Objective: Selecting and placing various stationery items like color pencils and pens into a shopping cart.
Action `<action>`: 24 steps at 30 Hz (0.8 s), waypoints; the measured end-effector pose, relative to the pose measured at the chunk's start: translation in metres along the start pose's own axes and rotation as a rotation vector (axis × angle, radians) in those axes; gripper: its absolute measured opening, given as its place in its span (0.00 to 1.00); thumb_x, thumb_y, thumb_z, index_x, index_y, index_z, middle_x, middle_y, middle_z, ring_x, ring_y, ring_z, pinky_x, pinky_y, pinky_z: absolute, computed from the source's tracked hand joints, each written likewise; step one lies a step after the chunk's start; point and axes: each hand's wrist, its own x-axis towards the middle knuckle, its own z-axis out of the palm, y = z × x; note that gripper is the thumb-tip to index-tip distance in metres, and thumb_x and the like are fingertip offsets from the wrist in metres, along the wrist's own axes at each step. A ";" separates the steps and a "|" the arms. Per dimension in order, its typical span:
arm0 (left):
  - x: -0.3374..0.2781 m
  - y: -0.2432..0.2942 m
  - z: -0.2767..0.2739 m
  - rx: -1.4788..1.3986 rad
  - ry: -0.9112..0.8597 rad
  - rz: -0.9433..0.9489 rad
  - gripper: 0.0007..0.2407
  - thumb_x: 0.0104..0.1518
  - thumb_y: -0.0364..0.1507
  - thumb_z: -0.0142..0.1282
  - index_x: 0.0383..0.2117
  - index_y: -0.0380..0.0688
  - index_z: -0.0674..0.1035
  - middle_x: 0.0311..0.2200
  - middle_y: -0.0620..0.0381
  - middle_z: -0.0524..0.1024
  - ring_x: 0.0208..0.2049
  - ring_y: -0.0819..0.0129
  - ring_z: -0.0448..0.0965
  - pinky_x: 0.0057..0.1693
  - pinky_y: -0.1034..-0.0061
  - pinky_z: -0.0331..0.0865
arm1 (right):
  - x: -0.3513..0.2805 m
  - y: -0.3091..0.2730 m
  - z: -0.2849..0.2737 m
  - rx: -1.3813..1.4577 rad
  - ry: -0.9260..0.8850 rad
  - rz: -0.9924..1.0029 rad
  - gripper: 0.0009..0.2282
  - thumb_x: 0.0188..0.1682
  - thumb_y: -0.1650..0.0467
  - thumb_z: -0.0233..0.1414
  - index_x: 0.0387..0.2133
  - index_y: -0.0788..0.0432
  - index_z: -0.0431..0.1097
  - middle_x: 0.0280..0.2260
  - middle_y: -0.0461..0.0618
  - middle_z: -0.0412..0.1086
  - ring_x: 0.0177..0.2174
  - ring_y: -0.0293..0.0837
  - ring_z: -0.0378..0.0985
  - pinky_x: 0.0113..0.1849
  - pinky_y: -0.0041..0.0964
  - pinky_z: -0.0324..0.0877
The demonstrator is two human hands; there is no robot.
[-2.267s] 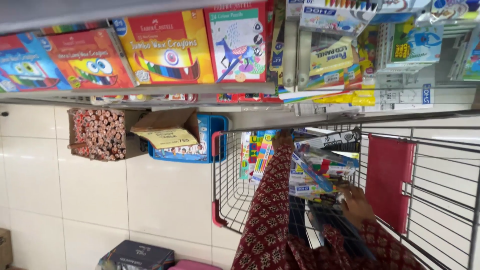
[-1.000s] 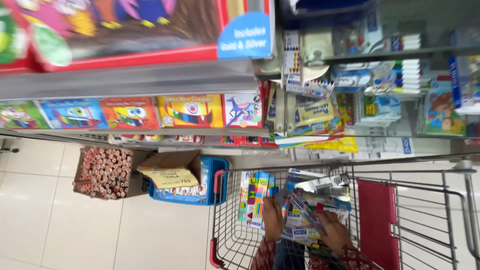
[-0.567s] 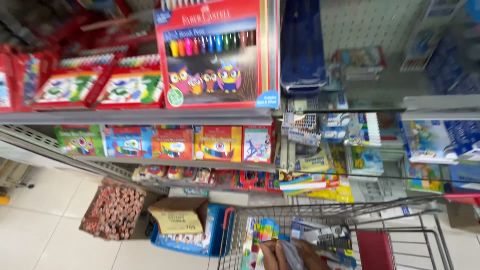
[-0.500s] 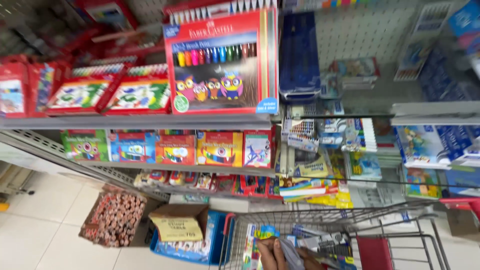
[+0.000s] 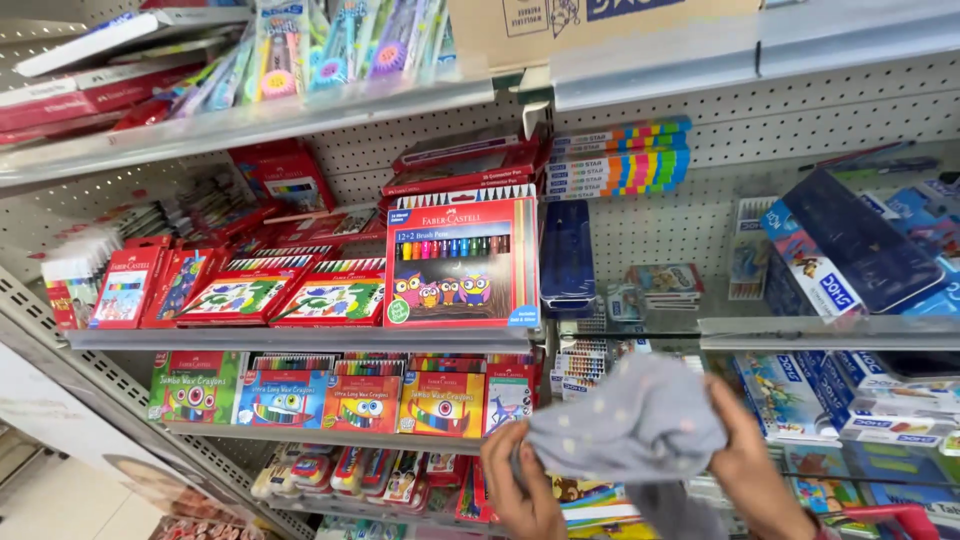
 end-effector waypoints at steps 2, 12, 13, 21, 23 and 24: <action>0.023 0.039 0.014 -0.033 -0.065 0.040 0.13 0.62 0.22 0.49 0.51 0.31 0.76 0.51 0.40 0.73 0.56 0.51 0.75 0.61 0.63 0.68 | 0.016 -0.078 0.027 0.048 0.043 -0.041 0.34 0.36 0.88 0.42 0.63 0.64 0.60 0.56 0.55 0.65 0.52 0.45 0.64 0.48 0.40 0.59; 0.074 0.072 0.112 0.465 -0.464 0.701 0.16 0.63 0.27 0.53 0.53 0.26 0.74 0.54 0.37 0.74 0.62 0.44 0.68 0.69 0.50 0.57 | 0.173 -0.159 0.044 -0.472 -0.055 -0.351 0.31 0.41 0.80 0.50 0.62 0.65 0.52 0.54 0.59 0.63 0.50 0.53 0.70 0.49 0.42 0.67; 0.070 0.065 0.115 0.465 -0.463 0.699 0.16 0.63 0.27 0.53 0.53 0.26 0.74 0.54 0.37 0.74 0.62 0.44 0.68 0.69 0.50 0.57 | 0.180 -0.151 0.043 -0.474 -0.057 -0.350 0.31 0.41 0.80 0.50 0.62 0.65 0.52 0.54 0.59 0.63 0.50 0.53 0.70 0.49 0.42 0.67; 0.069 0.051 0.108 0.477 -0.490 0.762 0.17 0.58 0.24 0.52 0.53 0.26 0.76 0.53 0.37 0.76 0.60 0.47 0.73 0.69 0.57 0.61 | 0.259 -0.073 0.046 -1.414 -0.634 -0.144 0.31 0.52 0.56 0.42 0.69 0.46 0.45 0.69 0.53 0.46 0.69 0.55 0.42 0.65 0.48 0.44; 0.073 0.052 0.110 0.478 -0.499 0.765 0.17 0.58 0.24 0.51 0.53 0.26 0.76 0.53 0.37 0.76 0.60 0.47 0.73 0.68 0.57 0.62 | 0.269 -0.077 0.043 -1.417 -0.679 -0.140 0.31 0.52 0.55 0.40 0.70 0.43 0.43 0.71 0.50 0.44 0.70 0.53 0.41 0.66 0.50 0.42; 0.075 0.053 0.111 0.479 -0.511 0.763 0.17 0.59 0.24 0.51 0.52 0.26 0.76 0.53 0.36 0.77 0.59 0.47 0.74 0.68 0.57 0.62 | 0.274 -0.079 0.041 -1.421 -0.728 -0.131 0.32 0.51 0.54 0.37 0.71 0.40 0.41 0.72 0.47 0.41 0.70 0.50 0.40 0.67 0.51 0.39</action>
